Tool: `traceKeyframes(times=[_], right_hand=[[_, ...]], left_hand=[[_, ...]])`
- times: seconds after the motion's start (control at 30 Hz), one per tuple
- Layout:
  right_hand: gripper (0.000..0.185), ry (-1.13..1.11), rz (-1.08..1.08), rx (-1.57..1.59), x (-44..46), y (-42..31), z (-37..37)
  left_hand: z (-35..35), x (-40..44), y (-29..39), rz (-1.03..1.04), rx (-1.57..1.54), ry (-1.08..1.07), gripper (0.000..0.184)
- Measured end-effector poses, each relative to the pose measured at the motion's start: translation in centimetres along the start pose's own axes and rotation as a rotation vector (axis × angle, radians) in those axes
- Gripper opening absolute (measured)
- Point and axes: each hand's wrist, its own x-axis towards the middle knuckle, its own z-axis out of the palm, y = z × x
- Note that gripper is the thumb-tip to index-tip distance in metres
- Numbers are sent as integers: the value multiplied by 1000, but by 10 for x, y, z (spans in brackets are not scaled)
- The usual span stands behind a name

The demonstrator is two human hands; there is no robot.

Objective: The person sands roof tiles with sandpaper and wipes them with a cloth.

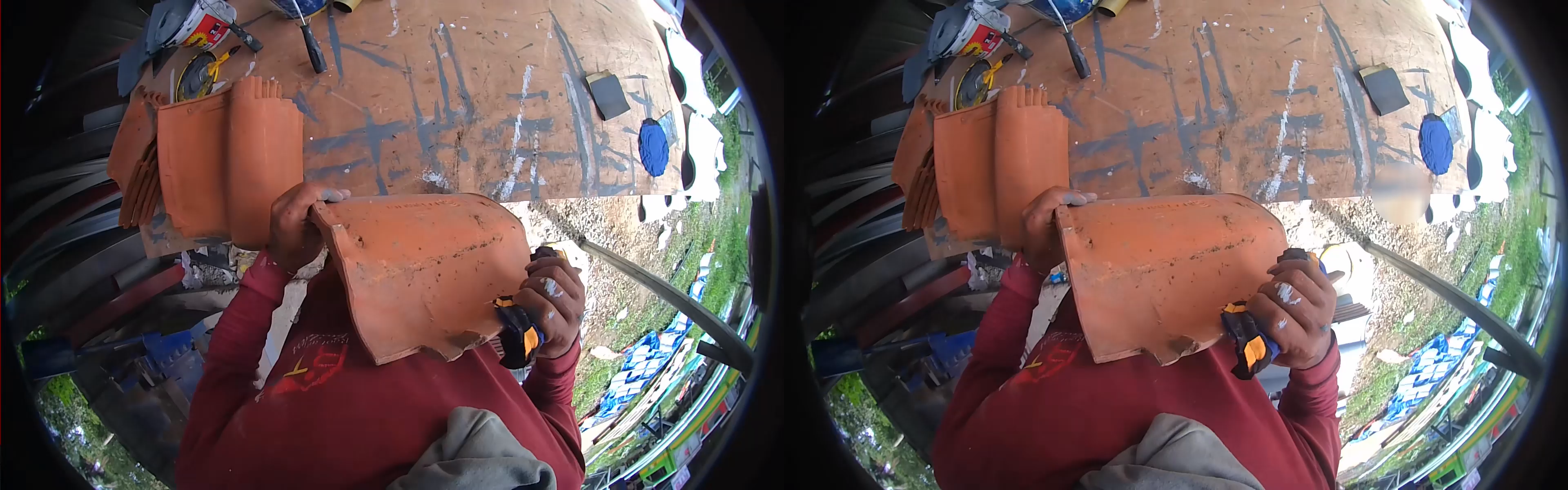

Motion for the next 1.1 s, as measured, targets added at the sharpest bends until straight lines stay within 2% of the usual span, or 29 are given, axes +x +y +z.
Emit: traceKeyframes(times=[0.1, 0.17, 0.2, 0.23, 0.27, 0.3, 0.37, 0.43, 0.5, 0.57, 0.63, 0.67, 0.73, 0.77, 0.8, 0.83, 0.93, 0.97, 1.0, 1.03, 1.1], right_hand=[[41, 45, 28, -25, 2, -8, 0], [37, 104, -9, -77, -4, -14, 11], [35, 134, -13, -113, -7, -17, 21], [35, 212, -23, -121, -8, -16, 35], [34, 246, 5, -124, -8, -16, 49], [33, 283, 31, -129, -7, -16, 64], [32, 301, 93, -131, -15, -6, 101], [29, 279, 94, -124, -9, 3, 130], [26, 187, 97, -116, -17, 19, 160], [24, 283, 68, -108, -13, 28, 183], [23, 350, 87, -81, -10, 28, 196], [27, 341, 129, -38, -9, 30, 199], [30, 363, 170, -4, -9, 27, 202], [34, 360, 182, 31, -6, 26, 204], [44, 404, 190, 67, -7, 28, 209], [44, 427, 196, 65, -5, 32, 209], [47, 231, 268, 303, -7, 31, 189], [47, 224, 265, 296, -9, 30, 175], [45, 343, 373, 401, -11, 27, 162], [45, 461, 478, 512, -15, 25, 156], [42, 724, 862, 867, -14, 30, 148]], left_hand=[[-15, 49, 1, 56, -49, -27, 25], [-34, 89, 3, 300, 84, -24, 26], [-41, 112, 7, 321, 82, -38, 26], [-48, 134, 12, 449, 180, -52, 24], [-51, 154, 16, 580, 275, -63, 22], [-50, 175, 19, 607, 269, -75, 22], [-40, 213, 27, 867, 453, -116, 25], [-18, 242, 33, 963, 501, -203, 24], [10, 266, 38, 1260, 689, -395, 18], [23, 271, 41, 1290, 636, -511, 19], [28, 260, 49, 1218, 701, -292, 24], [33, 246, 42, 1085, 681, -188, 32], [49, 207, 32, 553, 170, -108, 48], [56, 186, 11, 241, -200, -117, 49], [54, 180, 5, 84, -371, -141, 50], [52, 175, 3, -76, -544, -138, 52], [37, 164, 11, -347, -1181, -477, 61], [36, 165, 12, -434, -1399, -580, 64], [35, 165, 0, -422, -1402, -574, 64], [34, 163, -15, -394, -1002, -474, 55], [29, 160, -35, -358, -589, -353, 49]])
